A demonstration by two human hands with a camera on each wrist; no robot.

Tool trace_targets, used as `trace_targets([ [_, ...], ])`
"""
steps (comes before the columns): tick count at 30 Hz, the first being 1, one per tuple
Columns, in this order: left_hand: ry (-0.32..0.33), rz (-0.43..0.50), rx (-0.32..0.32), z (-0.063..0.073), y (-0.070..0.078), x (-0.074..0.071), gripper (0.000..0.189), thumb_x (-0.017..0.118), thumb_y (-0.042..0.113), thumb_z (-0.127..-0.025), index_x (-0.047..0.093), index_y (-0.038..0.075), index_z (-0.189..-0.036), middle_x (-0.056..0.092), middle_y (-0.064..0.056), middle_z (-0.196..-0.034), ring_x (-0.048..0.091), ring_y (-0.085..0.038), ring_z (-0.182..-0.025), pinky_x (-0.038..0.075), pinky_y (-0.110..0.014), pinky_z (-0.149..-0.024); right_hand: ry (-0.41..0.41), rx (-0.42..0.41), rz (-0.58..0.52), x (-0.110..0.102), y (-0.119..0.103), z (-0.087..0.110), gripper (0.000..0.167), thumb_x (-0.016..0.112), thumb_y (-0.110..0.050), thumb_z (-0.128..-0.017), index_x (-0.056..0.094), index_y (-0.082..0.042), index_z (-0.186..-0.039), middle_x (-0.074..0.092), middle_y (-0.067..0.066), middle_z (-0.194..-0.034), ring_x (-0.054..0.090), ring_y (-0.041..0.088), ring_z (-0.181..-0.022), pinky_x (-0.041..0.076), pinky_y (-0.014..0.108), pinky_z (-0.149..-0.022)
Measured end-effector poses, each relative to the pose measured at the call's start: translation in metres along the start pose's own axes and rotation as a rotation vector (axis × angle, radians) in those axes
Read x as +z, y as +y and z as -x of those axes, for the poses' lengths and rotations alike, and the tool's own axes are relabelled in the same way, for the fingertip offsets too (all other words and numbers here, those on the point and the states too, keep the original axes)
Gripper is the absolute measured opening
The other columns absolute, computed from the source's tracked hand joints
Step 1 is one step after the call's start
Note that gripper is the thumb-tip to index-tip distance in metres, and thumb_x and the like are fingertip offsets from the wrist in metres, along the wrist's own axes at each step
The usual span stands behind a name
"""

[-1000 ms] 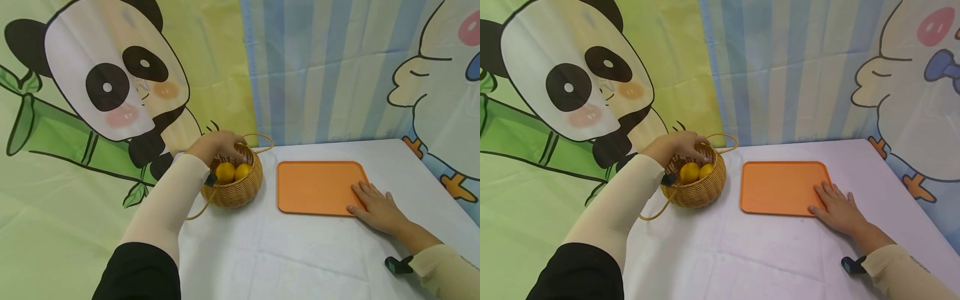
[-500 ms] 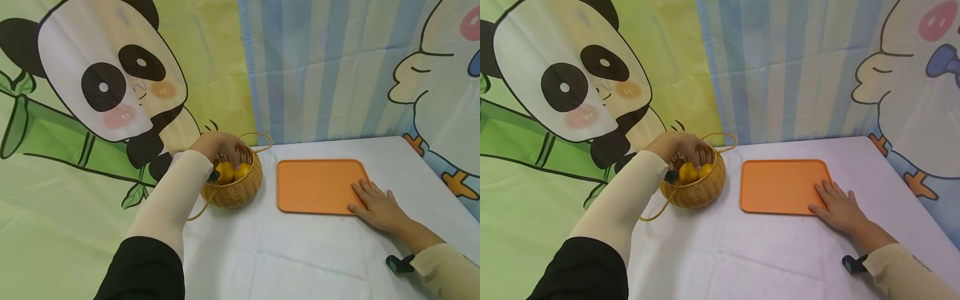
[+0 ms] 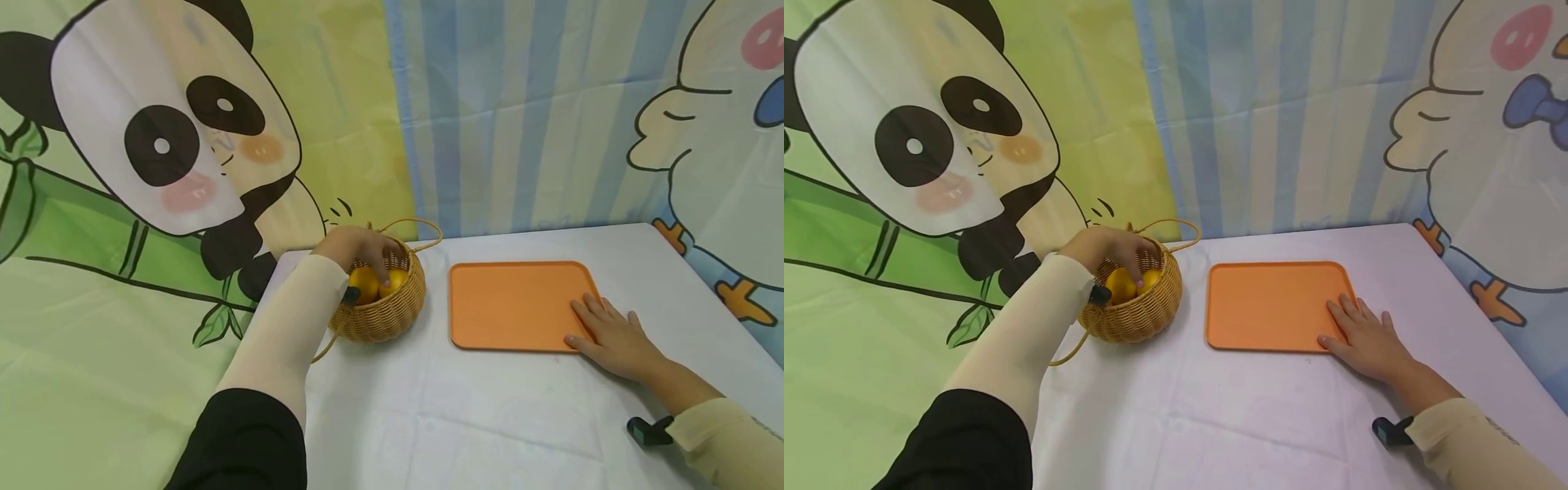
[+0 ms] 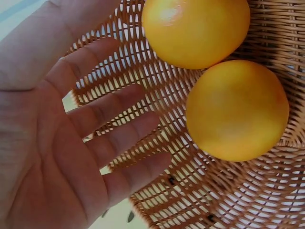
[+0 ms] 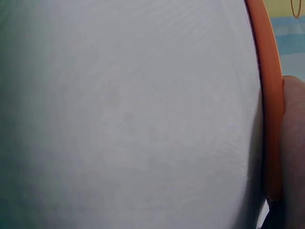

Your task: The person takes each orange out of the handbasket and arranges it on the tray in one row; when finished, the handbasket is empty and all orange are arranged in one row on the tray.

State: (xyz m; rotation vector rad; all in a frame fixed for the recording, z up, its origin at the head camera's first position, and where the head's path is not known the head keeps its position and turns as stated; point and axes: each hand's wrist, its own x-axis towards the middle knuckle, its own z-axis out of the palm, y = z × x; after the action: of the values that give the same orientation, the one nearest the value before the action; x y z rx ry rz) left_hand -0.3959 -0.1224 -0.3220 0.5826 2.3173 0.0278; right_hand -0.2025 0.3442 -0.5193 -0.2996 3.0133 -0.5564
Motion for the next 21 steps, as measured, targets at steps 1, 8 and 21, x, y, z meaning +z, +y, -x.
trace_targets([
  [1,0.000,0.015,0.004,-0.002,-0.002,0.001,0.087,0.088,0.043,-0.089,0.044,0.031,-0.163,0.042,-0.007,-0.162,0.039,-0.034,-0.150,0.041,-0.056,-0.117,0.000,0.002,0.000,0.000,0.000,0.000,0.094,0.054,-0.061,-0.106,0.026,0.004,-0.166,0.013,0.035,-0.171,0.006,0.061,-0.155,-0.001,0.086,-0.112],
  [8,0.015,0.084,0.033,-0.015,-0.007,0.005,0.085,0.091,0.043,-0.085,0.048,0.030,-0.158,0.037,-0.005,-0.166,0.034,-0.035,-0.153,0.041,-0.055,-0.118,0.008,0.010,-0.002,-0.001,0.001,0.001,0.094,0.055,-0.062,-0.106,0.026,0.003,-0.167,0.013,0.034,-0.172,0.006,0.061,-0.156,-0.002,0.085,-0.113],
  [21,-0.027,0.239,0.089,-0.033,-0.014,0.013,0.091,0.089,0.035,-0.089,0.040,0.017,-0.165,0.040,-0.007,-0.167,0.036,-0.033,-0.154,0.035,-0.050,-0.123,0.011,0.016,-0.009,0.000,0.000,0.001,0.093,0.055,-0.062,-0.105,0.028,0.003,-0.166,0.015,0.034,-0.171,0.008,0.061,-0.155,-0.002,0.085,-0.113],
])
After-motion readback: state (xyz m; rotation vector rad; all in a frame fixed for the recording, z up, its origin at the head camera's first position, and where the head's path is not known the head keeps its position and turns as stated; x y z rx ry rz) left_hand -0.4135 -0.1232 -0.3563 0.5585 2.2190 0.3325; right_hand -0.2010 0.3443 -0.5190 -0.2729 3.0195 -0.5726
